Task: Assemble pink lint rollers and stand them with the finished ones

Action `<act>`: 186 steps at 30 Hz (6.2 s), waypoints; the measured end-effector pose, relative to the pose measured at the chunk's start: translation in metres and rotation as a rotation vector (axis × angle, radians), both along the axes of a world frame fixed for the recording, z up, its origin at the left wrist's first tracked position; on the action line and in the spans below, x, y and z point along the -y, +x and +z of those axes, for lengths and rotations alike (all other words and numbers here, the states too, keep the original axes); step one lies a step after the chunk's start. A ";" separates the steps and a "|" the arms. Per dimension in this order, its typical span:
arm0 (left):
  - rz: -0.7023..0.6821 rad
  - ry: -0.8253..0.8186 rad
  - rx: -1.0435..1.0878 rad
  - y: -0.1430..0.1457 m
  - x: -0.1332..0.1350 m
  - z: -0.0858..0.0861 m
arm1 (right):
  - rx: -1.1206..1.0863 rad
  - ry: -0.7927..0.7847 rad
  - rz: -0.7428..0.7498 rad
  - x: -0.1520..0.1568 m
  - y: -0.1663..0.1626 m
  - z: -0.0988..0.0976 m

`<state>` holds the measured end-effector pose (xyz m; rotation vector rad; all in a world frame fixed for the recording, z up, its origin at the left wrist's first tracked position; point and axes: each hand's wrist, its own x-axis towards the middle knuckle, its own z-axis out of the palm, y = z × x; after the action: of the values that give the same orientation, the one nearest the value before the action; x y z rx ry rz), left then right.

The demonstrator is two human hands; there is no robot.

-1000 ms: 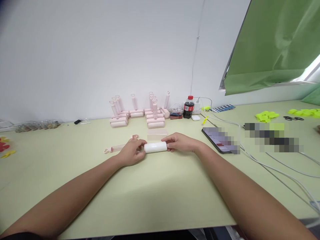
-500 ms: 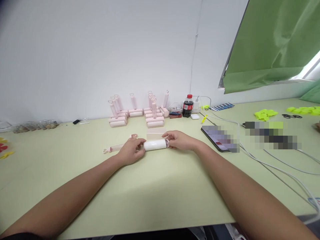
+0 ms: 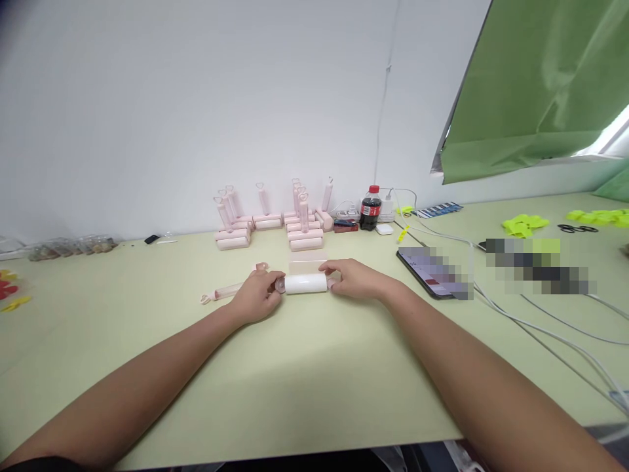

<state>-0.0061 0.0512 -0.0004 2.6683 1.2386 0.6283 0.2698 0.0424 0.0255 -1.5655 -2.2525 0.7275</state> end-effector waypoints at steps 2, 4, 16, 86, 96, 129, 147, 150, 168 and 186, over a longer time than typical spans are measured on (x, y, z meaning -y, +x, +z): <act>0.014 0.003 0.003 0.000 -0.001 0.000 | -0.012 -0.019 0.018 0.003 -0.004 0.001; 0.016 0.009 0.000 -0.001 -0.001 0.000 | -0.036 -0.023 0.038 0.005 -0.008 0.001; -0.036 0.067 -0.070 -0.001 -0.001 -0.003 | -0.749 0.506 -0.216 -0.008 -0.004 -0.003; 0.252 -0.080 -0.120 -0.022 -0.015 0.037 | 0.320 0.201 0.098 0.029 -0.054 -0.010; 0.076 -0.345 -0.168 -0.055 -0.001 0.045 | -0.476 -0.093 -0.048 0.034 -0.070 -0.014; -0.151 0.066 0.039 -0.011 0.036 0.001 | -0.699 -0.470 0.361 0.052 -0.082 -0.014; 0.230 0.063 0.031 -0.028 0.010 0.000 | -0.449 0.255 0.183 0.066 -0.083 -0.001; 0.232 0.146 0.131 -0.037 0.005 -0.002 | -0.378 0.276 0.078 0.060 -0.073 0.006; -0.299 0.189 -0.001 -0.029 0.018 0.001 | -0.182 0.221 -0.084 0.031 -0.054 -0.001; 0.212 -0.005 0.375 -0.023 0.016 0.010 | 0.270 0.311 0.182 0.041 -0.070 -0.012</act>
<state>-0.0289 0.0351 0.0100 2.2840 1.4092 1.0926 0.2001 0.0015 0.0130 -1.3901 -2.5764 0.1963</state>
